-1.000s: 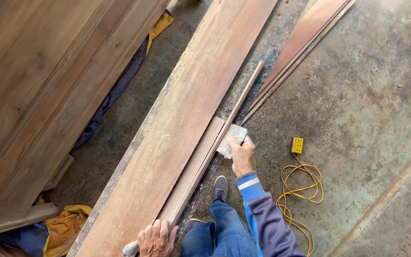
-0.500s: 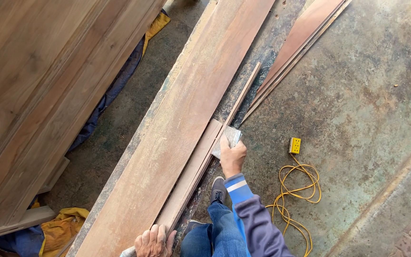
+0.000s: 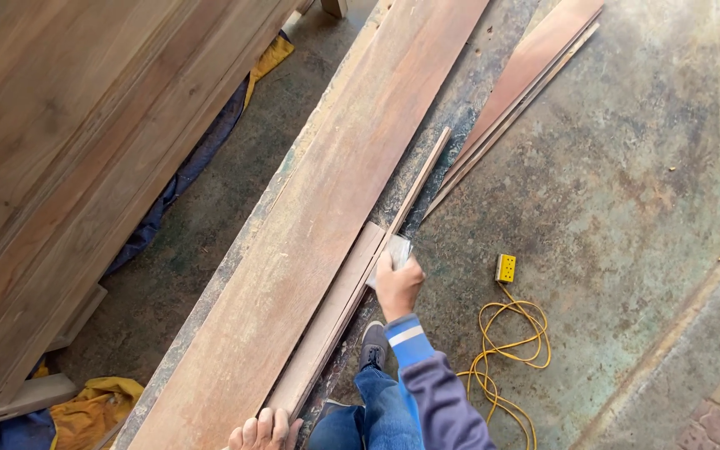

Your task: Sanding the edge of a long wooden plank with a sanding block.

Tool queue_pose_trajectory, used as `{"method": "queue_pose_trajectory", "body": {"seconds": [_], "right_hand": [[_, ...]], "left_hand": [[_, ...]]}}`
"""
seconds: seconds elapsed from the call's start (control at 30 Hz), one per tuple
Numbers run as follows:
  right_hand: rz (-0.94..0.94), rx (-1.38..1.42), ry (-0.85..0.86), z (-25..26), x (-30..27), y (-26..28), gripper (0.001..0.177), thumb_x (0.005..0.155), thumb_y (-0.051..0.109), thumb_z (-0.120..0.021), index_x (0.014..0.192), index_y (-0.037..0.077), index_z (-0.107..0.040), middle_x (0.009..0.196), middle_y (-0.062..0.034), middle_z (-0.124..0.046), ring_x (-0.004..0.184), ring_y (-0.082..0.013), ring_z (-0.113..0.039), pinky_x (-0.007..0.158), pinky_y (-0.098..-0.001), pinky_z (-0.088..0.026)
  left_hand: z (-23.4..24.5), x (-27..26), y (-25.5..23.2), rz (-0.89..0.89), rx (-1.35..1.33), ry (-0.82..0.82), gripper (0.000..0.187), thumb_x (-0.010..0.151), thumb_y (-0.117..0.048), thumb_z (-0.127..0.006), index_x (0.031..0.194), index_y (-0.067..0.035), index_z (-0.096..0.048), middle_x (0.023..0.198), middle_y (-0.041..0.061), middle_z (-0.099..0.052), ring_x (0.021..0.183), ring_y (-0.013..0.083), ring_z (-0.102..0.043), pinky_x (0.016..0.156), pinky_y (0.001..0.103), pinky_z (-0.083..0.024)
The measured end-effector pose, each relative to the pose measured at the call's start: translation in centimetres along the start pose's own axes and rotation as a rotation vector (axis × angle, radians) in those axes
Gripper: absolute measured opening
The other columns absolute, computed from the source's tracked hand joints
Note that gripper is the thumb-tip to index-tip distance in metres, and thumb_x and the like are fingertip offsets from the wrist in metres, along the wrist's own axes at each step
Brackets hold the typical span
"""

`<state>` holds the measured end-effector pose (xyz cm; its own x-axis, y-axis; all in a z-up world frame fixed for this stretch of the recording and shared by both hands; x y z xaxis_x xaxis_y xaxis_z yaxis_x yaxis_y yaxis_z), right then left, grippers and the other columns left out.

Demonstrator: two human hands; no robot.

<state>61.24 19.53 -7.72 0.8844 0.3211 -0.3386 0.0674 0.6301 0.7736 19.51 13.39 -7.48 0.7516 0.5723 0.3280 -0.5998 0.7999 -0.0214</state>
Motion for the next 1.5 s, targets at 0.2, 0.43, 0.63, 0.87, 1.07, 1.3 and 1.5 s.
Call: {"method": "queue_pose_trajectory", "body": {"seconds": [0.2,0.43,0.63,0.87,1.07,1.3,1.5], "right_hand": [[0.005,-0.054,-0.123,0.6,9.6,1.0,0.02,0.096,0.015,-0.061,0.09,-0.003,-0.068,0.08,-0.0166,-0.074,0.063,-0.0214,-0.074,0.053,-0.035,-0.061],[0.023,0.01,-0.014,0.5,-0.5,0.2,0.02,0.098,0.016,-0.057,0.099,-0.003,-0.065,0.079,-0.0159,-0.073,0.059,-0.0219,-0.074,0.046,-0.0347,-0.062],[0.03,-0.023,-0.1,1.1,8.1,1.7,0.017,0.096,0.012,-0.058,0.095,-0.003,-0.067,0.084,-0.0177,-0.075,0.067,-0.0234,-0.076,0.059,-0.0378,-0.064],[0.176,-0.025,-0.084,0.6,-3.3,0.9,0.023,0.096,0.017,-0.061,0.101,-0.004,-0.069,0.091,-0.022,-0.077,0.081,-0.032,-0.078,0.072,-0.0426,-0.064],[0.107,-0.029,-0.122,0.5,-3.0,0.4,0.023,0.095,0.017,-0.061,0.103,-0.003,-0.068,0.092,-0.021,-0.076,0.079,-0.031,-0.078,0.071,-0.041,-0.065],[0.085,-0.065,-0.219,0.3,-0.6,0.5,0.021,0.094,0.013,-0.06,0.105,-0.004,-0.066,0.09,-0.021,-0.074,0.073,-0.028,-0.077,0.061,-0.0383,-0.064],[0.278,-0.047,-0.148,-1.5,-15.4,-3.3,0.026,0.095,0.021,-0.065,0.102,-0.004,-0.069,0.083,-0.0215,-0.076,0.072,-0.0318,-0.076,0.066,-0.0444,-0.061]], "left_hand": [[-0.4,-0.4,-0.1,-0.117,0.096,-0.173,0.039,0.081,-0.055,-0.068,0.1,-0.022,-0.061,0.084,0.0,-0.059,0.069,0.0209,-0.05,0.064,0.04,-0.032],[-0.5,-0.6,-0.3,-0.102,0.081,-0.087,0.038,0.082,-0.052,-0.067,0.104,-0.022,-0.062,0.086,-0.001,-0.061,0.073,0.0208,-0.052,0.068,0.041,-0.033],[0.7,0.2,-0.6,-0.178,0.075,-0.141,0.041,0.082,-0.053,-0.07,0.107,-0.021,-0.063,0.088,0.0,-0.061,0.073,0.0201,-0.051,0.065,0.039,-0.032],[2.9,2.6,-1.3,-0.024,-0.006,-0.005,0.041,0.081,-0.047,-0.072,0.109,-0.018,-0.065,0.095,0.003,-0.063,0.078,0.0227,-0.056,0.066,0.041,-0.034],[4.5,4.7,-1.6,-0.013,-0.026,0.098,0.041,0.084,-0.043,-0.073,0.113,-0.015,-0.063,0.101,0.006,-0.063,0.084,0.0249,-0.058,0.071,0.042,-0.038],[5.8,6.4,-2.0,0.069,-0.04,0.218,0.042,0.087,-0.041,-0.068,0.12,-0.018,-0.054,0.105,0.005,-0.058,0.093,0.0255,-0.056,0.077,0.044,-0.039],[6.5,7.2,-2.1,0.048,-0.057,0.257,0.04,0.09,-0.041,-0.068,0.119,-0.017,-0.054,0.101,0.006,-0.055,0.088,0.0256,-0.053,0.074,0.043,-0.038]]}}
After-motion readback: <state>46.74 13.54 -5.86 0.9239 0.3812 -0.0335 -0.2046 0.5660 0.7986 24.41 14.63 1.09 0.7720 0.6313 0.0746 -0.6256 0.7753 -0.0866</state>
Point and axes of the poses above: each hand's wrist, its own x-axis towards the middle knuckle, its own z-axis out of the back of the hand, y = z × x, the point moved 5 cm from there along x, towards the middle knuckle
